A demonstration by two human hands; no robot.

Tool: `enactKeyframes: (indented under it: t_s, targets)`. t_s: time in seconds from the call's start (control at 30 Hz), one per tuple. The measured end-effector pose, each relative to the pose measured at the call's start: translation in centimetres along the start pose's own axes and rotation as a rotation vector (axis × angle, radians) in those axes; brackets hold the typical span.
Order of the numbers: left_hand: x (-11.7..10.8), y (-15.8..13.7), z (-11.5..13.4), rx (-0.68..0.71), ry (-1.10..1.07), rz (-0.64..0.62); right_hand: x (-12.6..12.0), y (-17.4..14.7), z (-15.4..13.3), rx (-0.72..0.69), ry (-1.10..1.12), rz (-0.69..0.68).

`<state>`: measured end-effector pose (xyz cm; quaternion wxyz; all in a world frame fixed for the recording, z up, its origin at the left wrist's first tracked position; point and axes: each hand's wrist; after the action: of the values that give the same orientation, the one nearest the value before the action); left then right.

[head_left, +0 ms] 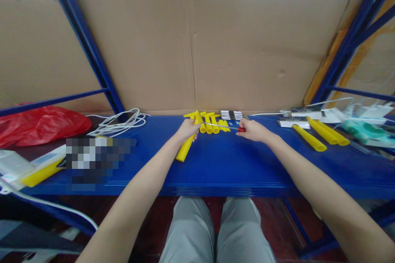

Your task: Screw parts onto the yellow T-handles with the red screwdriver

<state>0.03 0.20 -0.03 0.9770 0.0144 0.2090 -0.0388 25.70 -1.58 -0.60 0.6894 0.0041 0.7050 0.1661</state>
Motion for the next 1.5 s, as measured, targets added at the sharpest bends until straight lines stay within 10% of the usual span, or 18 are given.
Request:
enactKeyframes:
  t_s: [1.5]
  targets:
    - [0.0, 0.2, -0.2, -0.003, -0.029, 0.058, -0.1, 0.3, 0.9, -0.093, -0.01, -0.022]
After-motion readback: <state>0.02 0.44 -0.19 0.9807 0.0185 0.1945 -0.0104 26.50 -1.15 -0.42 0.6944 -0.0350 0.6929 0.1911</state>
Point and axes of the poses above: each hand's wrist, its own y-axis towards the middle knuckle, its own x-axis out of the palm, z = x × y, and after that the axes turned 5 degrees about -y, right-handed
